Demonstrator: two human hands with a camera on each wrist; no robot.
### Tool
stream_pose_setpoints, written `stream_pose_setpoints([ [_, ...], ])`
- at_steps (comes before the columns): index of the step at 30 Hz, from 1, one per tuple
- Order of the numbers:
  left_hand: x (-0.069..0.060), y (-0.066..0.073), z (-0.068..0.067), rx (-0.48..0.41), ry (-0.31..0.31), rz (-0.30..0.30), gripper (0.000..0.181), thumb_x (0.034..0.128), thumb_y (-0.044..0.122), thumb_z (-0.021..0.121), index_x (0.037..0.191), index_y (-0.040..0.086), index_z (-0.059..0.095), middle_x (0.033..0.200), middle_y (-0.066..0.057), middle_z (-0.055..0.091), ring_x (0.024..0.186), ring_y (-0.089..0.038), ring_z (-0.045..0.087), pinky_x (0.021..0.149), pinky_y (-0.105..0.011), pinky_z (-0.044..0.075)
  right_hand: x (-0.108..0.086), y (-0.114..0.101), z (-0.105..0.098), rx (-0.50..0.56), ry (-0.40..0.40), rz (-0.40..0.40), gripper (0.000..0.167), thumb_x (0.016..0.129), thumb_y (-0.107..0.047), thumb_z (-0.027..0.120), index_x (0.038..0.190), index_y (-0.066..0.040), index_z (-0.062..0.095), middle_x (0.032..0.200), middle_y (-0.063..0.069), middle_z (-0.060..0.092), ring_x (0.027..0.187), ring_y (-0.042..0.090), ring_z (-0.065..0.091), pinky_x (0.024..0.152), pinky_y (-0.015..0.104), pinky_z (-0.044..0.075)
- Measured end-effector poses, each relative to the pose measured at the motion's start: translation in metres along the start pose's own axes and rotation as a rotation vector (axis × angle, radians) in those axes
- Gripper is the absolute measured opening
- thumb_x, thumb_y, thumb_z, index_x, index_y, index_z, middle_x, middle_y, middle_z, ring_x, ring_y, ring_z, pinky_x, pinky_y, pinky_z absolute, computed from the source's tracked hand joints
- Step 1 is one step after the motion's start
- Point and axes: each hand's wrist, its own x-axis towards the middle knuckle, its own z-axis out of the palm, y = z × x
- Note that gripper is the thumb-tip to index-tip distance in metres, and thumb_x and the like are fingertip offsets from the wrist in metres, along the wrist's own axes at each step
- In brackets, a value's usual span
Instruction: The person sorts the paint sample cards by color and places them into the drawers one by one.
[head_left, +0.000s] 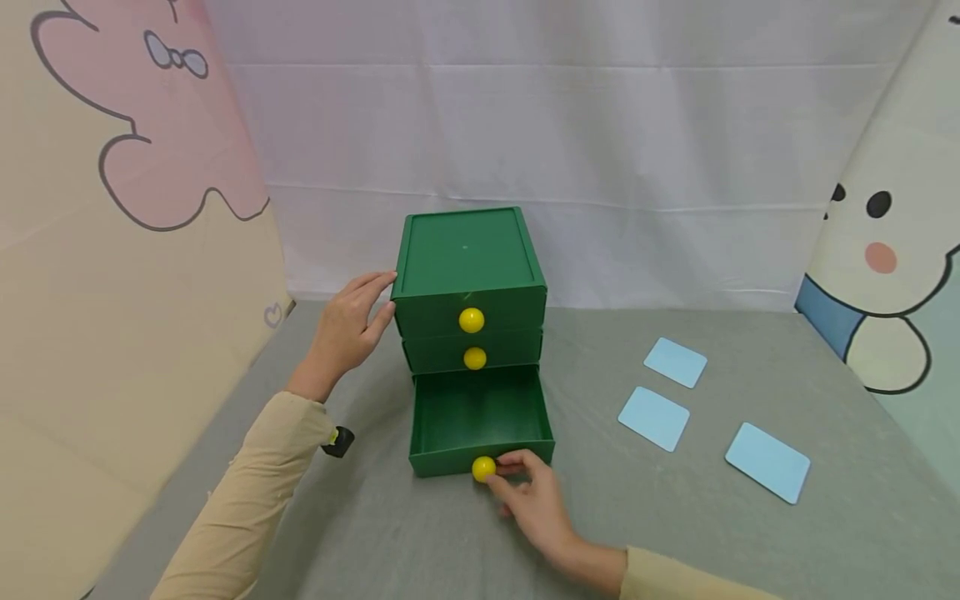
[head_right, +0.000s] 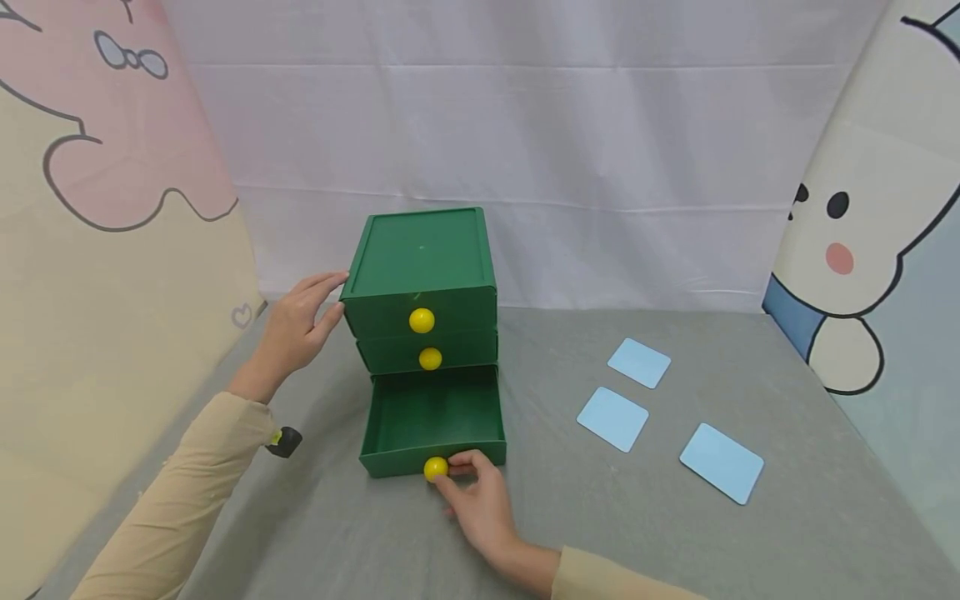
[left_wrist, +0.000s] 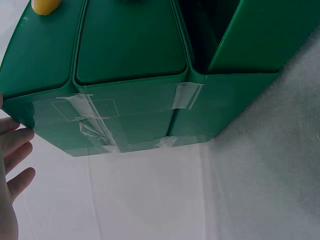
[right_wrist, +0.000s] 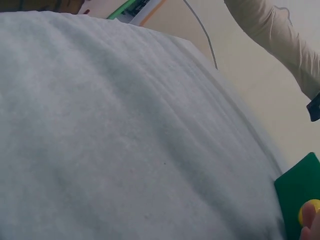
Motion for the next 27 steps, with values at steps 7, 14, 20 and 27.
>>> stream_pose_setpoints([
  [7,0.0,0.0,0.0,-0.007,0.009,0.022,0.041,0.0876,0.009,0.055,0.126,-0.005,0.051,0.122,-0.02,0.054,0.116,-0.031,0.047,0.092,-0.048,0.04,-0.003,-0.023,-0.024,-0.045,-0.017,-0.047,0.028,0.08,-0.01,0.068,0.102,0.004,0.057,0.089,0.01,0.061,0.048,0.019,0.053,0.046,0.024,0.044],
  [14,0.0,0.0,0.0,-0.01,0.011,0.024,0.041,0.0877,0.01,0.055,0.126,-0.004,0.051,0.123,-0.019,0.054,0.116,-0.031,0.047,0.091,-0.048,0.041,0.009,-0.045,-0.075,-0.202,0.017,-0.225,0.026,0.079,-0.01,0.07,0.101,-0.001,0.06,0.085,0.009,0.061,0.055,0.013,0.054,0.049,0.023,0.042],
  [20,0.0,0.001,0.0,-0.008,0.009,0.029,0.041,0.0873,0.01,0.056,0.126,-0.004,0.051,0.122,-0.019,0.054,0.116,-0.031,0.047,0.092,-0.048,0.041,0.035,-0.045,-0.145,-0.521,-0.015,-0.182,0.043,0.082,-0.029,0.067,0.117,-0.007,0.055,0.103,0.011,0.058,0.083,0.016,0.056,0.065,0.029,0.047],
  [27,-0.001,0.001,0.001,-0.017,0.011,0.028,0.041,0.0871,0.009,0.056,0.126,-0.004,0.051,0.123,-0.02,0.054,0.116,-0.031,0.047,0.092,-0.048,0.041,0.051,-0.019,-0.207,-0.693,-0.061,-0.056,0.069,0.079,-0.033,0.068,0.128,0.008,0.042,0.116,0.025,0.05,0.101,0.036,0.05,0.079,0.043,0.045],
])
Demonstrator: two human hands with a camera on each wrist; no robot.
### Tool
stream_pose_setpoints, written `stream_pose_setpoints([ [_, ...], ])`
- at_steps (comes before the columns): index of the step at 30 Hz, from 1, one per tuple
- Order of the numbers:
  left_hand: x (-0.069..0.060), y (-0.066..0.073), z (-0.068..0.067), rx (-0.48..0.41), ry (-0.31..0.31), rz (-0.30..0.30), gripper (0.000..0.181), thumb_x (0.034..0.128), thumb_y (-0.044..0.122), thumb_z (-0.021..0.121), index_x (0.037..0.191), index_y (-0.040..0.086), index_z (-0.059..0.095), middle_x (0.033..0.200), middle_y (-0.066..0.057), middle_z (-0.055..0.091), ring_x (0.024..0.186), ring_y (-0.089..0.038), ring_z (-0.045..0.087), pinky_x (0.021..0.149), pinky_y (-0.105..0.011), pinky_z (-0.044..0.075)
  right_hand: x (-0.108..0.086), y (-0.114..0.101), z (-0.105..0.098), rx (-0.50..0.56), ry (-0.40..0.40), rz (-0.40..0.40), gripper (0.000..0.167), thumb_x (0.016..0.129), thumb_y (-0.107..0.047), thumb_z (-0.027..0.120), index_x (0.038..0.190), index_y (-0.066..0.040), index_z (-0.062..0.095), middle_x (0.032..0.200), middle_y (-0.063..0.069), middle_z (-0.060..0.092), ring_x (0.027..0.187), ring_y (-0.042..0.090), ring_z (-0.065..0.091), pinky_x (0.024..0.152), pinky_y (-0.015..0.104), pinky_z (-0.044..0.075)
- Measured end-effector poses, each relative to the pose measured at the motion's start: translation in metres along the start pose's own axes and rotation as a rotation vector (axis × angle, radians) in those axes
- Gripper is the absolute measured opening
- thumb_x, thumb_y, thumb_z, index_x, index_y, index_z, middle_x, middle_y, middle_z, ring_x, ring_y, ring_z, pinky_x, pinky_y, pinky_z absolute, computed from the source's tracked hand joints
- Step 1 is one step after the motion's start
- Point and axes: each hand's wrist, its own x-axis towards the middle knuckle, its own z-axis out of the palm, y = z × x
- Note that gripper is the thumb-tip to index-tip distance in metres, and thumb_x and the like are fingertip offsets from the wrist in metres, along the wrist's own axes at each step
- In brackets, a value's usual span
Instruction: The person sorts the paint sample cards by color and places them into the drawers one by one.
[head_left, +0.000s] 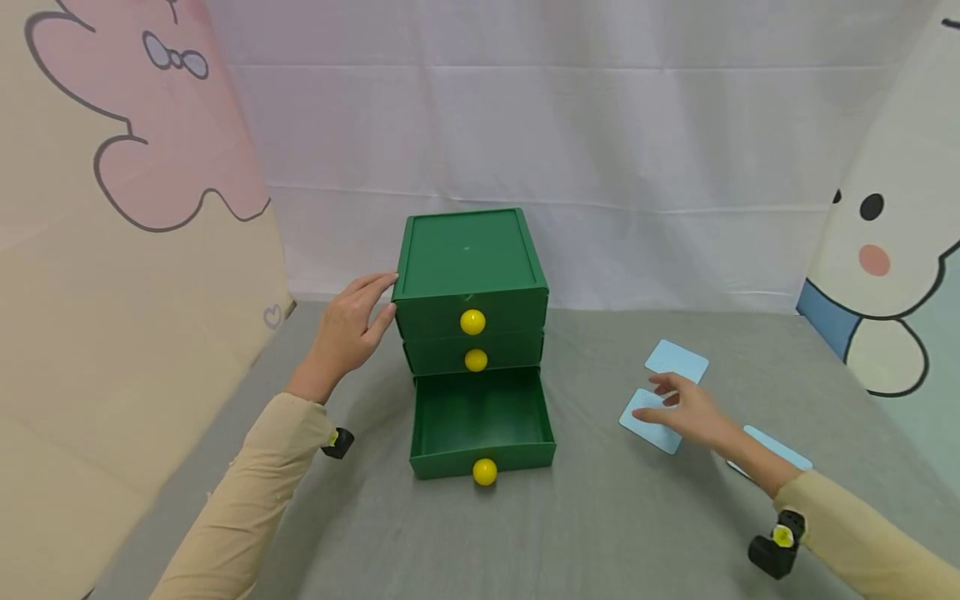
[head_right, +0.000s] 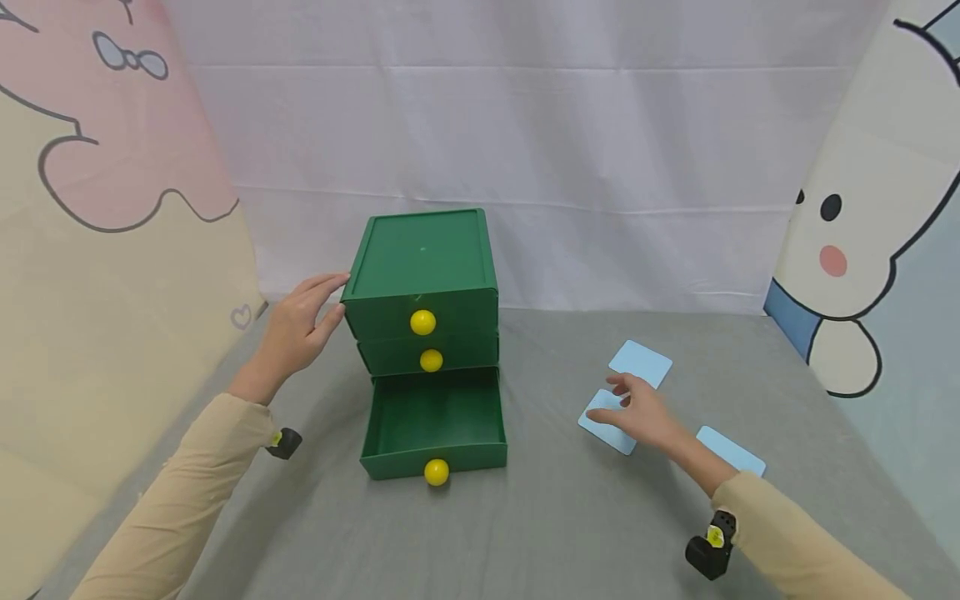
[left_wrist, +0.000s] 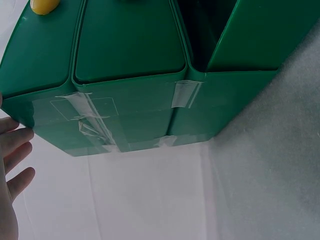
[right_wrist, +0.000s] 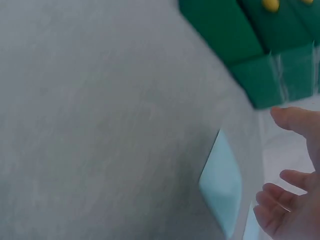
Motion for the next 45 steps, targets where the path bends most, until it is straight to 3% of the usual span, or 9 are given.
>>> stream_pose_setpoints([
  [5,0.0,-0.001,0.001,0.003,0.003,0.008,0.041,0.0875,0.01,0.055,0.126,-0.004,0.051,0.123,-0.019,0.054,0.115,-0.031,0.047,0.091,-0.048,0.041,0.0,0.03,-0.002,-0.108,0.003,-0.033,0.076,0.075,-0.031,0.072,0.125,0.015,0.04,0.118,0.032,0.049,0.106,0.044,0.047,0.082,0.052,0.043],
  [9,0.0,-0.001,0.001,0.004,0.005,0.007,0.041,0.0875,0.01,0.055,0.126,-0.004,0.051,0.123,-0.019,0.053,0.116,-0.031,0.047,0.092,-0.048,0.04,0.002,0.045,-0.001,-0.2,0.027,-0.071,0.08,0.07,-0.033,0.076,0.121,0.018,0.043,0.113,0.035,0.051,0.104,0.045,0.049,0.081,0.053,0.043],
  [15,-0.001,-0.001,0.002,-0.003,0.012,0.001,0.041,0.0873,0.009,0.055,0.126,-0.004,0.051,0.123,-0.019,0.053,0.116,-0.031,0.047,0.092,-0.048,0.04,0.004,0.053,0.004,-0.331,0.062,-0.123,0.081,0.06,-0.039,0.081,0.112,0.017,0.053,0.099,0.027,0.056,0.09,0.038,0.053,0.072,0.049,0.046],
  [19,-0.001,-0.001,0.002,-0.002,0.018,0.0,0.04,0.0876,0.009,0.055,0.125,-0.004,0.051,0.123,-0.019,0.053,0.116,-0.031,0.047,0.092,-0.048,0.04,0.006,0.055,0.005,-0.341,0.066,-0.133,0.076,0.058,-0.038,0.082,0.107,0.014,0.056,0.093,0.021,0.056,0.084,0.031,0.052,0.068,0.044,0.044],
  [24,0.0,0.0,0.001,0.006,0.01,0.0,0.04,0.0882,0.01,0.054,0.126,-0.004,0.051,0.122,-0.019,0.054,0.115,-0.031,0.047,0.09,-0.048,0.041,0.006,0.056,0.001,-0.226,0.039,-0.137,0.062,0.064,-0.023,0.081,0.104,0.015,0.053,0.095,0.023,0.056,0.088,0.037,0.052,0.072,0.046,0.044],
  [27,0.001,0.001,0.0,0.006,0.002,-0.003,0.04,0.0881,0.01,0.055,0.126,-0.003,0.051,0.122,-0.019,0.054,0.116,-0.031,0.047,0.09,-0.048,0.042,0.007,0.057,-0.003,-0.105,-0.021,-0.09,0.053,0.071,-0.014,0.075,0.107,0.015,0.049,0.103,0.029,0.053,0.098,0.044,0.049,0.079,0.051,0.043],
  [30,0.001,0.002,0.0,0.003,-0.001,-0.007,0.041,0.0879,0.01,0.055,0.126,-0.004,0.051,0.123,-0.019,0.054,0.116,-0.031,0.047,0.091,-0.048,0.041,0.008,0.059,-0.007,-0.003,-0.085,-0.022,0.044,0.08,-0.005,0.066,0.111,0.016,0.045,0.109,0.032,0.048,0.099,0.044,0.047,0.077,0.047,0.046],
  [36,0.001,0.002,0.0,0.004,-0.007,-0.009,0.04,0.0881,0.009,0.054,0.126,-0.004,0.051,0.122,-0.019,0.054,0.116,-0.03,0.047,0.091,-0.047,0.041,0.012,0.062,-0.015,0.118,-0.136,0.027,0.032,0.085,0.006,0.05,0.114,0.017,0.044,0.1,0.024,0.048,0.085,0.026,0.049,0.062,0.029,0.05],
  [45,0.0,0.0,0.0,0.001,0.0,-0.004,0.04,0.0882,0.01,0.054,0.126,-0.005,0.051,0.123,-0.02,0.053,0.116,-0.031,0.047,0.092,-0.048,0.04,0.018,0.048,-0.027,0.182,-0.15,-0.034,0.031,0.086,0.006,0.047,0.116,0.015,0.045,0.101,0.02,0.049,0.077,0.012,0.05,0.063,0.027,0.051],
])
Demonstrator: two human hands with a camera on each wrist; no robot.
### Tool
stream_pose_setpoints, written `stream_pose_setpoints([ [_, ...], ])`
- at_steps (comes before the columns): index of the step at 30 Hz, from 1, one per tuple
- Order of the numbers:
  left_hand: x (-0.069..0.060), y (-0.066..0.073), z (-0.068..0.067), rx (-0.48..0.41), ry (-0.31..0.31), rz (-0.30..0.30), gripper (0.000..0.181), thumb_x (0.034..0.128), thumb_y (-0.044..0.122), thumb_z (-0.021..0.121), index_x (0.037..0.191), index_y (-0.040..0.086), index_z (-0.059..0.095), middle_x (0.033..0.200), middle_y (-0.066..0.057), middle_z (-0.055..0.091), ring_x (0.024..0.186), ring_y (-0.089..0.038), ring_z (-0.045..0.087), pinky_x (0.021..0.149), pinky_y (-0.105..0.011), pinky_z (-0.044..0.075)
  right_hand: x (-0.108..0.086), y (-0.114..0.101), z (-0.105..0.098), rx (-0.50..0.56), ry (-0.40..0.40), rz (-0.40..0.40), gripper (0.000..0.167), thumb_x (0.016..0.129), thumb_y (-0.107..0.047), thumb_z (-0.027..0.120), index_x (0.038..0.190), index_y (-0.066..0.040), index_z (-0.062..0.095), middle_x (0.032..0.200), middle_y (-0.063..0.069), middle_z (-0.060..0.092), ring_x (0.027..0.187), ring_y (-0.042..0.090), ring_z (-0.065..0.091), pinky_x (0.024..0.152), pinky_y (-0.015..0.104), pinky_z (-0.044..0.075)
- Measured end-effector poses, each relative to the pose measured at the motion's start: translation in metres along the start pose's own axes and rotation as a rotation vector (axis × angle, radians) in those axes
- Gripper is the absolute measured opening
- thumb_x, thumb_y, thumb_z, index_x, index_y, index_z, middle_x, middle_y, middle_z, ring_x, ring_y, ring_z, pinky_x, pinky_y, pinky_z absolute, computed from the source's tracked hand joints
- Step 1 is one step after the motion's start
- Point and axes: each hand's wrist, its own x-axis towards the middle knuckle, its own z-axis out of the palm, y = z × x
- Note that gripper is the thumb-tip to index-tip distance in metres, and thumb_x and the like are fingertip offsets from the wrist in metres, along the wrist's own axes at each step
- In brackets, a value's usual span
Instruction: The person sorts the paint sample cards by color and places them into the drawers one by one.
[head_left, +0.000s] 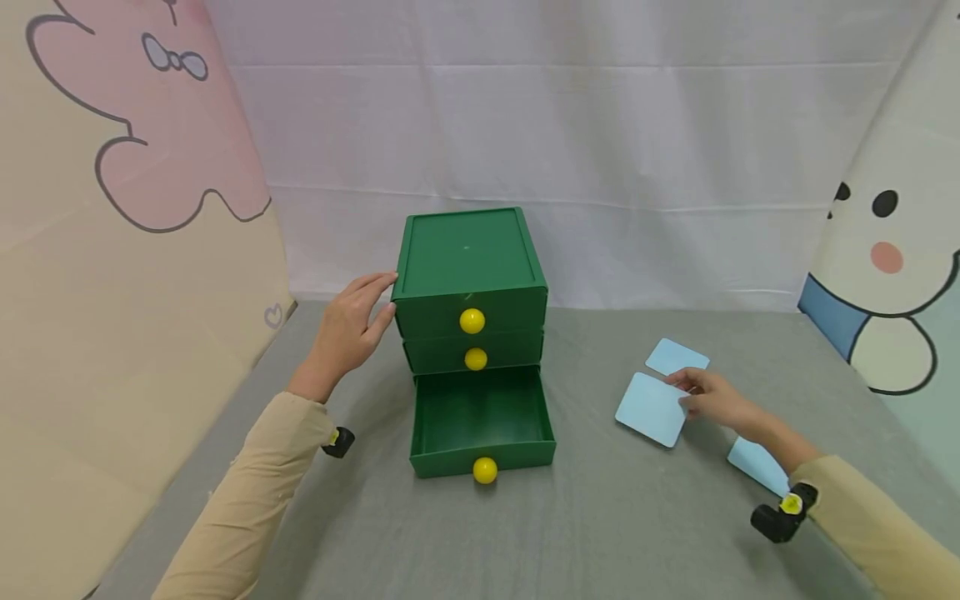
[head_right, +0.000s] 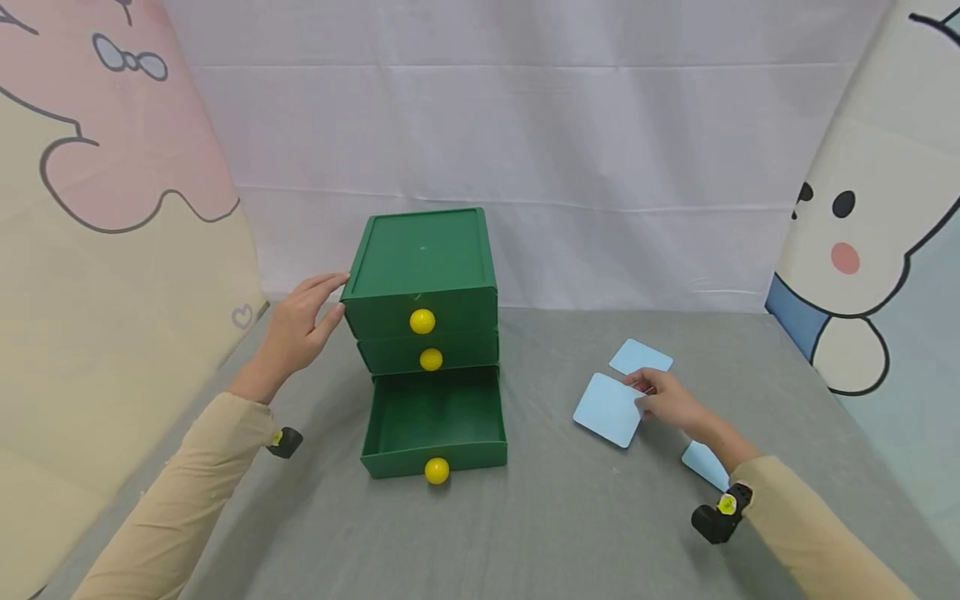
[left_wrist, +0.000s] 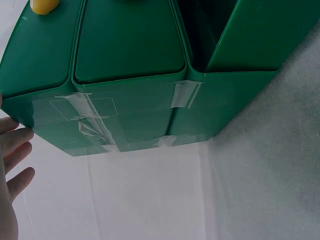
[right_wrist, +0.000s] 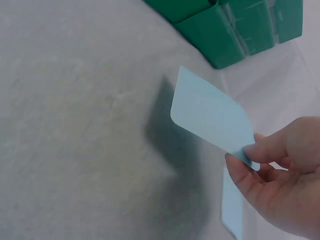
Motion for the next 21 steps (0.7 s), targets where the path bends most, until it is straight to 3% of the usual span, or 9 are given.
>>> stream_pose_setpoints([
  [10,0.0,-0.001,0.0,0.001,0.002,0.002,0.04,0.0884,0.011,0.054,0.125,-0.004,0.051,0.123,-0.02,0.054,0.116,-0.031,0.047,0.092,-0.048,0.04,0.011,-0.063,-0.001,0.031,-0.03,-0.045,0.032,0.089,0.0,0.049,0.12,0.009,0.048,0.109,0.021,0.051,0.088,0.016,0.054,0.071,0.033,0.052],
  [15,0.0,-0.001,-0.001,0.005,-0.004,0.003,0.04,0.0879,0.01,0.055,0.126,-0.005,0.051,0.123,-0.02,0.053,0.116,-0.031,0.046,0.092,-0.048,0.04,0.024,-0.092,0.012,0.073,-0.081,-0.061,0.031,0.09,-0.001,0.049,0.12,0.006,0.049,0.11,0.019,0.053,0.091,0.023,0.053,0.072,0.031,0.051],
  [21,0.0,0.0,-0.001,0.013,-0.008,-0.002,0.04,0.0879,0.01,0.055,0.125,-0.005,0.051,0.123,-0.02,0.054,0.116,-0.031,0.047,0.092,-0.048,0.04,0.044,-0.112,0.035,0.111,-0.142,-0.128,0.029,0.089,0.002,0.048,0.118,0.005,0.051,0.111,0.018,0.054,0.092,0.027,0.052,0.075,0.036,0.051],
])
